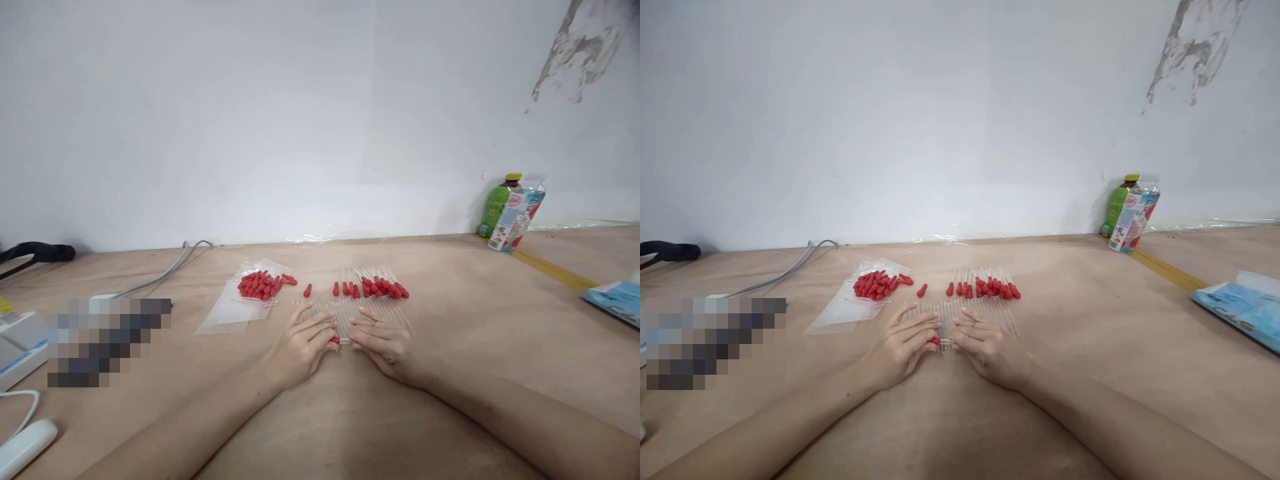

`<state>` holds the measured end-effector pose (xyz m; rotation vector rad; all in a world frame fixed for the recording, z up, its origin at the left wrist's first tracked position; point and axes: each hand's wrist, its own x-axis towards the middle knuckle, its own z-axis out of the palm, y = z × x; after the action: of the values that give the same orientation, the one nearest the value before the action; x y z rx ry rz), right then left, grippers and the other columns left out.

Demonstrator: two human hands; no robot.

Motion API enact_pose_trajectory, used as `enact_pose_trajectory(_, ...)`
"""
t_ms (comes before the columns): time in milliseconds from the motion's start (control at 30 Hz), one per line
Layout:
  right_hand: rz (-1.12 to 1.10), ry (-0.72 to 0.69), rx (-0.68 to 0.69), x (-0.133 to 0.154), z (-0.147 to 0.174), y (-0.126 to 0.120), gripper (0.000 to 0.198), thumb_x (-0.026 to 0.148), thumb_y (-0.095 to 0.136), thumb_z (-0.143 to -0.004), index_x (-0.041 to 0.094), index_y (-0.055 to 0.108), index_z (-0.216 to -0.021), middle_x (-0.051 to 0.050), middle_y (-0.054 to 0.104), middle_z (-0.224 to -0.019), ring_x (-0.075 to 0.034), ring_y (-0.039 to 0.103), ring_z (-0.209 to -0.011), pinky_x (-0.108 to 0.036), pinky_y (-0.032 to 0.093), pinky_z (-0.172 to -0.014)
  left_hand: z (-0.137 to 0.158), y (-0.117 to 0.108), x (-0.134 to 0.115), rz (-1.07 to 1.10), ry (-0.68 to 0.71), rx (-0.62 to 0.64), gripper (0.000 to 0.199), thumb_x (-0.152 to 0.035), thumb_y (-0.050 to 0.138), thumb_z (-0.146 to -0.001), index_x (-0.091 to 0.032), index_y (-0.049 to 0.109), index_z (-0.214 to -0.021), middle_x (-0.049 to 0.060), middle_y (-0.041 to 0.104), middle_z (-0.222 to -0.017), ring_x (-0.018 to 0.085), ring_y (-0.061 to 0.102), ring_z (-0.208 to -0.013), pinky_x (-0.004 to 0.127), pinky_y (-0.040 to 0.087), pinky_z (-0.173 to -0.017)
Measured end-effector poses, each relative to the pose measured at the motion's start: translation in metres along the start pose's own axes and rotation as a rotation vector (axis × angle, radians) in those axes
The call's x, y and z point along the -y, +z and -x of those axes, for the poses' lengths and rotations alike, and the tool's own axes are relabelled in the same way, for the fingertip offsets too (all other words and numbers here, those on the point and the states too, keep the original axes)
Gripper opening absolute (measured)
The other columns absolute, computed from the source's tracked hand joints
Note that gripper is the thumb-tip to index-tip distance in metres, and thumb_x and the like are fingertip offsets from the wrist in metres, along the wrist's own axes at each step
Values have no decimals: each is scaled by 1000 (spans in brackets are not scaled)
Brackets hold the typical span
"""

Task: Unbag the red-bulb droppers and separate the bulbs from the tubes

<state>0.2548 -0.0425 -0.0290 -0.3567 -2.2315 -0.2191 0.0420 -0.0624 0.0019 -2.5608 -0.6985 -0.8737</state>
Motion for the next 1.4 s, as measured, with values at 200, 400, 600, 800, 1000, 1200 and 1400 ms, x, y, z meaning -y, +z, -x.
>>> enact_pose_trajectory(200, 82, 108, -47, -10, 19, -31, 33, 11, 50, -81, 23, 54, -111, -2, 66, -87, -15, 60, -86, -38, 43, -89, 17, -15, 20, -97, -103, -97, 12, -17, 50, -83, -20, 60, -89, 3, 68, -90, 19, 58, -89, 37, 42, -81)
enact_pose_trajectory(400, 372, 493, 17, -24, 49, -67, 26, 25, 45, -84, 22, 61, -104, 0, 55, -62, -13, 53, -60, -30, 37, -62, 15, -34, 67, -129, -459, -109, 23, -19, 41, -85, -18, 59, -98, 7, 56, -87, 17, 54, -80, 28, 45, -69)
enact_pose_trajectory(600, 408, 700, 100, -26, 49, -69, 21, 25, 43, -79, 19, 58, -94, 0, 59, -69, -16, 56, -67, -31, 34, -68, -11, -37, 131, -324, -847, 229, 27, -22, 42, -81, -19, 56, -103, 6, 60, -97, 19, 56, -86, 29, 43, -76)
enact_pose_trajectory(800, 401, 722, 151, -26, 42, -65, 14, 24, 44, -77, 20, 56, -79, 0, 61, -68, -16, 57, -68, -32, 33, -71, -20, -21, 159, -339, -933, 387, 27, -32, 54, -72, -20, 55, -97, 4, 66, -78, 23, 59, -79, 33, 42, -73)
enact_pose_trajectory(1000, 375, 674, 169, -28, 37, -62, 17, 24, 42, -80, 21, 59, -80, -1, 63, -71, -17, 57, -70, -33, 32, -74, -33, -13, 140, -336, -857, 384, 20, -34, 50, -74, -18, 61, -80, 8, 64, -88, 26, 55, -92, 37, 39, -80)
enact_pose_trajectory(1200, 363, 644, 182, -26, 34, -63, 18, 27, 43, -80, 21, 60, -84, -3, 65, -75, -18, 58, -74, -36, 33, -80, -60, 14, 99, -197, -702, 385, 24, -40, 50, -74, -21, 64, -77, 5, 61, -87, 22, 54, -90, 32, 39, -82)
enact_pose_trajectory(1400, 364, 623, 226, -21, 32, -67, 21, 36, 45, -81, 22, 60, -87, -3, 67, -84, -19, 58, -81, -39, 33, -84, -78, 36, 75, -88, -677, 438, 37, -55, 52, -68, -21, 67, -68, 7, 60, -87, 26, 52, -94, 42, 36, -86)
